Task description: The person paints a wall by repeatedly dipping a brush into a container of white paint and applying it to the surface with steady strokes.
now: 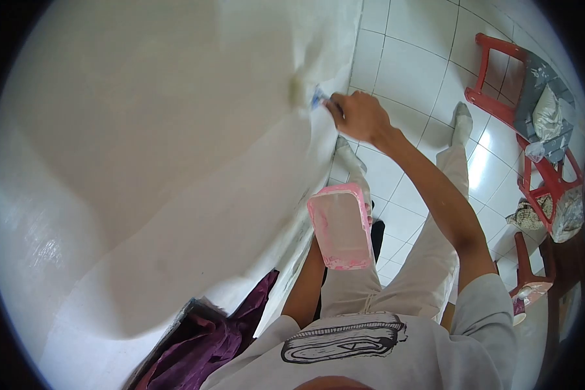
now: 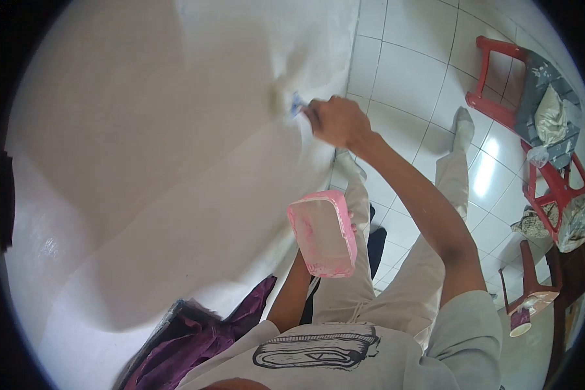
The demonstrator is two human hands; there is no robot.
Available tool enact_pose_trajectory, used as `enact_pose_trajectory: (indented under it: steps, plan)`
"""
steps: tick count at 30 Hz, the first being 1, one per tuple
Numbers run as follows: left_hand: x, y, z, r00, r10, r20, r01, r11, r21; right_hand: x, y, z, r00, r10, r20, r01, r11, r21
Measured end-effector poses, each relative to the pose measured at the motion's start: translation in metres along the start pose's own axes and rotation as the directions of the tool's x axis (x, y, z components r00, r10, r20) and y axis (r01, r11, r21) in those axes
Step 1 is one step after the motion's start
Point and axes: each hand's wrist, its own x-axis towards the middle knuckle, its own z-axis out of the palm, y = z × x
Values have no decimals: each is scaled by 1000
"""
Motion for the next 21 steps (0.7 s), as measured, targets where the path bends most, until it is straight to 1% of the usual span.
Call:
enact_pose_trajectory:
  steps: [1, 2, 3, 4, 5, 6, 7, 8, 9, 10, 11, 12, 13, 16, 17, 18, 19, 20, 21]
  plan:
    - [-1, -2, 2, 999, -20, 30, 20, 1000, 2, -14, -13, -14, 990, -131, 49, 129, 990, 56]
    - [-5, -4, 7, 999, -31, 39, 31, 999, 9, -23, -20, -19, 960, -262, 94, 250, 961, 122]
    - [-10, -4, 12, 999, -5, -36, 7, 998, 58, -25, -23, -15, 960, -260, 100, 246, 960, 132]
    - [-14, -2, 18, 975, 80, -206, -47, 986, 161, -25, -24, -10, 937, -342, 72, 327, 931, 164]
    - [-20, 0, 25, 915, 162, -369, -59, 960, 275, -17, -21, -2, 906, -422, 38, 409, 894, 184]
    - [-15, 0, -1, 970, 52, -238, -3, 980, 200, 0, -3, 16, 920, -392, -25, 387, 894, 225]
    - [-9, -5, -32, 986, 3, -168, 26, 985, 168, 23, 24, 35, 953, -301, -30, 302, 944, 134]
    - [-2, -9, -62, 994, -46, -97, 59, 988, 141, 40, 54, 44, 951, -291, -102, 301, 948, 103]
    - [-2, -12, -73, 997, -71, -22, 72, 994, 85, 56, 80, 47, 982, -185, -39, 187, 981, 44]
    - [-4, -9, -76, 997, -77, 24, 76, 996, 43, 76, 126, 66, 989, -128, -72, 122, 989, -81]
    - [-5, -8, -77, 995, -85, 56, 85, 996, 4, 77, 129, 40, 987, 131, 90, -116, 981, -156]
    - [-5, -7, -79, 993, -83, 80, 85, 996, -21, 95, 156, 41, 925, 341, 167, -268, 898, -349]
    - [-7, -5, -80, 991, -86, 102, 91, 995, -43, 88, 171, 42, 947, 316, 49, -287, 907, -307]
    - [-5, 1, -84, 980, -89, 180, 107, 990, -94, 79, 129, 27, 937, 348, 21, -332, 909, -252]
    - [-4, 4, -87, 974, -85, 212, 108, 989, -102, 73, 107, 28, 973, 231, 5, -224, 949, -220]
    - [-4, 6, -88, 965, -81, 250, 112, 987, -112, 68, 82, 30, 991, 133, 23, -123, 958, -259]
    - [-1, 7, -91, 953, -79, 292, 119, 985, -123, 55, 51, 23, 995, 103, -1, -100, 956, -275]
    - [3, 8, -95, 940, -77, 332, 131, 981, -144, 38, 29, 5, 997, 64, 49, -51, 972, -230]
    - [8, 6, -102, 928, -73, 364, 140, 977, -161, 25, 20, -2, 997, -40, 72, 56, 968, -244]
